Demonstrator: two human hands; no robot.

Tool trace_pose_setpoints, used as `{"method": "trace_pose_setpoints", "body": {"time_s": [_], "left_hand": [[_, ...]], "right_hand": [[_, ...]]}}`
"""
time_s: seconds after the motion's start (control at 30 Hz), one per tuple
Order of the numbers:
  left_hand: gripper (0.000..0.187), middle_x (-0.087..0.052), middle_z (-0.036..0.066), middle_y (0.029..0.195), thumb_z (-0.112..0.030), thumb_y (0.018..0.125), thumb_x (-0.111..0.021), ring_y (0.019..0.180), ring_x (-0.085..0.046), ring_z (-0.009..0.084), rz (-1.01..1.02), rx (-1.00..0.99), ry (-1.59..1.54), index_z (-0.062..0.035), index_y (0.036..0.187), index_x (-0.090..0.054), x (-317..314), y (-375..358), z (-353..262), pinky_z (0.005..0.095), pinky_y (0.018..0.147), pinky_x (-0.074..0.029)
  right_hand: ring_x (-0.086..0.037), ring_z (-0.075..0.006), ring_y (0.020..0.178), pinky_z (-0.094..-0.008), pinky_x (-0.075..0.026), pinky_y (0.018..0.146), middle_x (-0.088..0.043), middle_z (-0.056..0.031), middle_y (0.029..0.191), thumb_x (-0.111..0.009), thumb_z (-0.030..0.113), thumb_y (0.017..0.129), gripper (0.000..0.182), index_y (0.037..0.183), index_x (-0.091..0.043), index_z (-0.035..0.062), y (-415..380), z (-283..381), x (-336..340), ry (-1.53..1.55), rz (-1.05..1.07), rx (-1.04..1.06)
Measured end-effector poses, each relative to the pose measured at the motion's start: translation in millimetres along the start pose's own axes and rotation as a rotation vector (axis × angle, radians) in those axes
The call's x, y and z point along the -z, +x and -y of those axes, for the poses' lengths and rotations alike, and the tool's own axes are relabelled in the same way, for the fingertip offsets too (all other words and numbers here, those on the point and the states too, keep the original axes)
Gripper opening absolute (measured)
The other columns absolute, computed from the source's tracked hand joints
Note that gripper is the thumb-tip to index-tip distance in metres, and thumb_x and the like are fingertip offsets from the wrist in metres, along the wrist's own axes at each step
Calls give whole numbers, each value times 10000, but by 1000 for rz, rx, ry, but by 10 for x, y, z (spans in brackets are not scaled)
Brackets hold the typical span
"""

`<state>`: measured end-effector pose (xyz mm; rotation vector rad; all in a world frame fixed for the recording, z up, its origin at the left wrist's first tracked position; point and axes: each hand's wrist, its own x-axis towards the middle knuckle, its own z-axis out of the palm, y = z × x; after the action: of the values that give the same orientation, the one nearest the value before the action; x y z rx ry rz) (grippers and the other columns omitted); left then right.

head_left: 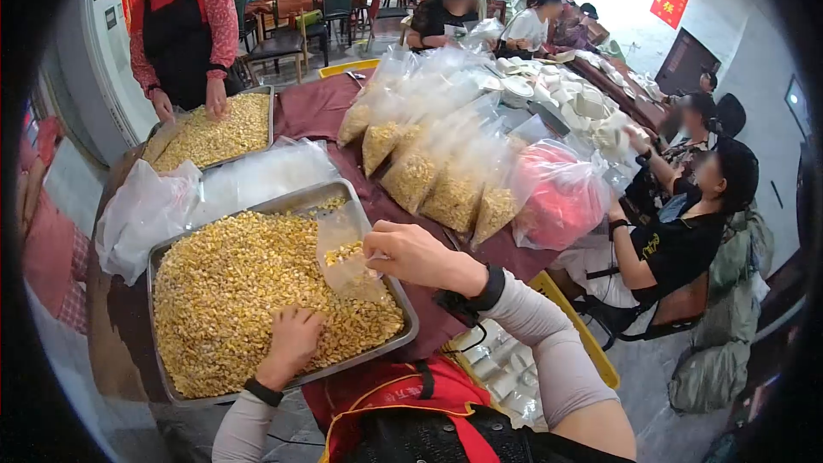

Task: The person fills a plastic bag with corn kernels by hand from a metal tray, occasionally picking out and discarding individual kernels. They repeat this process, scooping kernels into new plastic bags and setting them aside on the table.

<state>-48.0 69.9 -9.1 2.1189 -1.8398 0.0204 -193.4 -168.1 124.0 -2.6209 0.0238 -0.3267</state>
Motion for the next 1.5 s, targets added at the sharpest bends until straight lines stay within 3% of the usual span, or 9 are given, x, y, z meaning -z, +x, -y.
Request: {"method": "trace_pose_setpoints", "body": {"time_s": [0.13,0.3,0.47,0.7,0.77,0.87,1.2,1.47,1.5], "left_hand": [[140,-562,53,910,-152,772,-569,934,-477,265,-117,18,178,-117,900,-612,-11,-42,192,449,815,-341],[140,-534,77,971,-166,774,-584,929,-482,281,-223,113,136,-104,898,-606,79,-101,297,412,800,-360],[149,-528,100,871,-141,782,-592,911,-499,295,32,187,-32,-106,927,-609,194,-39,202,425,777,-379],[155,-539,113,843,-105,785,-589,816,-504,299,110,241,-216,-98,936,-618,252,-33,196,383,727,-403],[164,-539,110,853,-123,784,-599,839,-500,301,2,127,-129,-89,944,-614,139,-64,299,394,737,-401],[193,-537,106,859,-144,777,-612,857,-493,304,-109,45,-3,-78,959,-605,51,-83,362,406,734,-398],[99,-528,108,842,-146,777,-601,869,-492,304,35,155,-13,-77,837,-564,16,-75,236,423,709,-395],[238,-534,69,900,-230,779,-619,882,-476,278,-48,-33,72,-123,990,-592,137,-32,-38,446,772,-359],[232,-532,79,895,-237,769,-626,882,-473,287,1,32,94,-122,967,-583,41,-51,-34,452,767,-357]], "right_hand": [[-577,-311,787,-394,-456,668,-553,-120,828,-580,201,816,162,872,-564,50,-22,55,13,-101,6,-15],[-575,-340,725,-422,-455,642,-545,-142,751,-563,184,817,162,813,-547,23,76,-65,-72,-66,-64,86],[-599,-340,701,-435,-468,596,-578,-154,728,-563,119,773,106,736,-543,21,338,-55,-3,-118,-205,168],[-578,-347,684,-430,-452,587,-547,-154,734,-557,136,804,131,781,-508,16,449,-46,-3,-141,-322,181],[-595,-339,735,-419,-470,624,-576,-154,754,-576,94,746,100,770,-524,13,380,-88,-79,-156,-179,104],[-597,-338,725,-417,-471,634,-578,-146,746,-581,107,751,110,773,-526,14,260,-52,-276,-119,-154,184],[-606,-297,698,-409,-470,598,-579,-102,725,-603,187,753,147,762,-539,55,193,89,-250,-223,-151,203],[-585,-317,691,-423,-458,595,-546,-116,720,-555,212,808,175,760,-499,53,48,23,-175,-131,-180,192],[-584,-318,690,-426,-458,595,-543,-117,726,-555,218,813,180,764,-497,55,42,14,-191,-141,-190,190]]}}
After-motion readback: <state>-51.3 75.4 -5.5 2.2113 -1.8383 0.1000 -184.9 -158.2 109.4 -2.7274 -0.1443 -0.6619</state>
